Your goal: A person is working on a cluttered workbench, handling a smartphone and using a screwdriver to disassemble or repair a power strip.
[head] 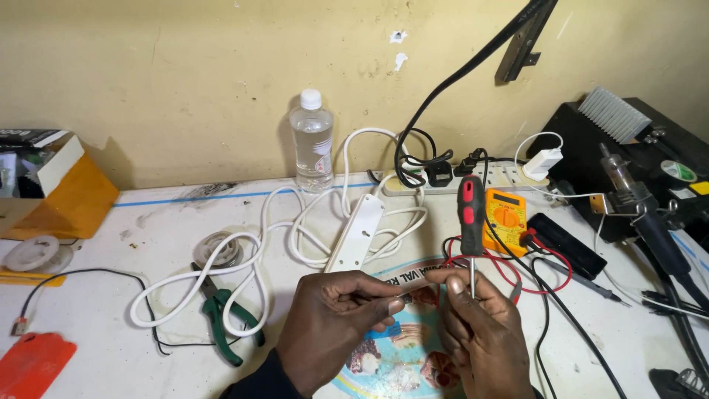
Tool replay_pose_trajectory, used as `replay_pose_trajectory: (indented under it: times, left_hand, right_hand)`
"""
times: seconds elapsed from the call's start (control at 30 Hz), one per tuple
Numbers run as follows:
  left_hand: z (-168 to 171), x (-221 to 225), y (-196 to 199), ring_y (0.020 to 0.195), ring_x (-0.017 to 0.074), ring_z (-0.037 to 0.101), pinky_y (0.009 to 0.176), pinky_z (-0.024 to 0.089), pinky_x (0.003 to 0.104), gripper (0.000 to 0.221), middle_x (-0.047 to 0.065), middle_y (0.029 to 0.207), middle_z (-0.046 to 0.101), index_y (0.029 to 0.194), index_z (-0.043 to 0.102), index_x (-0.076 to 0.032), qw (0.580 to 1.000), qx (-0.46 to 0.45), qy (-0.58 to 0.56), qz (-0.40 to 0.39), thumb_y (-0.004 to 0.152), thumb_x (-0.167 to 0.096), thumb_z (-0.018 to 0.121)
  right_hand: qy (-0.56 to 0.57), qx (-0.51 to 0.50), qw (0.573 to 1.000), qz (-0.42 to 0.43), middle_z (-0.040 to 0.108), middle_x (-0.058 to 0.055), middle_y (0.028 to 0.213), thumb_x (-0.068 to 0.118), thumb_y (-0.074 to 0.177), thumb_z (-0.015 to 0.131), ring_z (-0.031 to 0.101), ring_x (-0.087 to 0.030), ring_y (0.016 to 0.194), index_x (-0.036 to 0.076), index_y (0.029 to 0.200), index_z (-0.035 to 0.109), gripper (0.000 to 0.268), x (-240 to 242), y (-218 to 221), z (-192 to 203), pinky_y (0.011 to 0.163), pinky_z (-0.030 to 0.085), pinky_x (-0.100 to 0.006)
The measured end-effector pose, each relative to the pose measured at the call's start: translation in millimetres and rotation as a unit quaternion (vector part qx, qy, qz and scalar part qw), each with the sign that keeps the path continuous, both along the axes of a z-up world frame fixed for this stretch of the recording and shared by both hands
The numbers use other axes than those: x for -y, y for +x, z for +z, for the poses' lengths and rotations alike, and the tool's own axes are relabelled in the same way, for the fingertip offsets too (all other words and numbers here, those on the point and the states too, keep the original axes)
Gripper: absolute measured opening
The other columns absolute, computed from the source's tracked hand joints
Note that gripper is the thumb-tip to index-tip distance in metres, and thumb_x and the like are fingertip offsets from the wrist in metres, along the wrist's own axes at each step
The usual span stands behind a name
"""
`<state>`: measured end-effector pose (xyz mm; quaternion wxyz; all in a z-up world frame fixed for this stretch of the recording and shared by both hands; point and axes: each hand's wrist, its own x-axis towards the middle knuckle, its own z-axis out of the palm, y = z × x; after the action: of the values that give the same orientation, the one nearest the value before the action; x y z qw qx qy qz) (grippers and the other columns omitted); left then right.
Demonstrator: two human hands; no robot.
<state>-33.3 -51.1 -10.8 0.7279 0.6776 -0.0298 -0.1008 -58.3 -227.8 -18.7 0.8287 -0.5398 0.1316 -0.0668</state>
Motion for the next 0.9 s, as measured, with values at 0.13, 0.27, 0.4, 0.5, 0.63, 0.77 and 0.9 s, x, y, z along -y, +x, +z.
replay_pose_trajectory:
  times: [0.13, 0.27, 0.4, 0.5, 0.63, 0.77, 0.9]
  left_hand:
    - [-1, 6, -7, 0.073, 0.0101, 0.078, 0.063, 0.059, 0.024, 0.004, 0.003, 0.083, 0.084, 0.085, 0.082, -0.011, 0.936, 0.337, 0.091, 0.042, 0.084, -0.009, 0.079]
    - [-13, 10, -5, 0.083, 0.0166, 0.076, 0.074, 0.057, 0.031, 0.007, -0.004, 0.096, 0.083, 0.089, 0.080, -0.015, 0.867, 0.459, 0.187, 0.049, 0.085, -0.010, 0.077]
    - [-16, 5, -6, 0.092, 0.0242, 0.067, 0.074, 0.050, 0.039, 0.016, 0.003, 0.100, 0.078, 0.104, 0.076, -0.009, 0.839, 0.487, 0.242, -0.004, 0.090, -0.015, 0.071]
    - [-6, 5, -6, 0.092, 0.0211, 0.068, 0.075, 0.051, 0.034, 0.019, 0.002, 0.094, 0.077, 0.106, 0.078, -0.010, 0.878, 0.428, 0.214, 0.019, 0.091, -0.018, 0.072]
    - [7, 9, -4, 0.099, 0.0098, 0.078, 0.089, 0.063, 0.023, 0.059, 0.003, 0.107, 0.081, 0.135, 0.068, -0.018, 0.997, 0.004, 0.073, 0.021, 0.080, -0.038, 0.076]
    - [9, 9, -5, 0.034, 0.0176, 0.050, 0.032, 0.045, 0.032, 0.032, 0.013, 0.063, 0.057, 0.114, 0.060, 0.003, 0.984, -0.076, -0.141, -0.083, 0.097, -0.023, 0.069]
    - [13, 4, 3, 0.070, 0.0255, 0.069, 0.065, 0.054, 0.034, 0.034, 0.024, 0.092, 0.080, 0.113, 0.070, 0.005, 0.971, -0.167, -0.165, 0.043, 0.084, -0.010, 0.076]
  right_hand:
    - [0.141, -0.009, 0.989, 0.047, 0.074, -0.027, 0.081, 0.024, 0.099, 0.059, 0.072, -0.032, 0.074, -0.015, 0.119, 0.072, 0.046, -4, 0, -45, 0.056, 0.061, -0.045]
    - [0.296, -0.119, 0.946, 0.053, 0.068, -0.016, 0.104, 0.016, 0.103, 0.055, 0.068, -0.025, 0.092, 0.004, 0.124, 0.064, 0.027, -11, 0, -47, 0.078, 0.058, -0.043]
    - [0.288, -0.145, 0.947, 0.006, 0.064, -0.020, 0.115, 0.011, 0.104, 0.049, 0.063, -0.029, 0.106, -0.003, 0.125, 0.060, 0.027, -16, 0, -41, 0.094, 0.052, -0.044]
    - [0.238, -0.077, 0.967, 0.053, 0.065, -0.023, 0.099, 0.013, 0.103, 0.054, 0.064, -0.033, 0.085, -0.009, 0.114, 0.062, 0.027, -9, 3, -66, 0.075, 0.057, -0.047]
    - [0.085, -0.104, 0.977, 0.169, 0.068, -0.029, 0.073, 0.023, 0.098, 0.060, 0.062, -0.034, 0.052, -0.016, 0.097, 0.069, 0.040, -9, -2, -56, 0.042, 0.046, -0.038]
    - [0.025, -0.227, 0.950, 0.212, 0.057, -0.021, 0.067, 0.029, 0.099, 0.065, 0.051, -0.027, 0.054, -0.007, 0.091, 0.067, 0.037, -14, -13, -25, 0.051, 0.035, -0.034]
    - [-0.155, -0.172, 0.909, 0.347, 0.054, -0.010, 0.071, 0.037, 0.103, 0.058, 0.045, -0.018, 0.056, 0.001, 0.089, 0.063, 0.039, 8, -14, 9, 0.053, 0.031, -0.032]
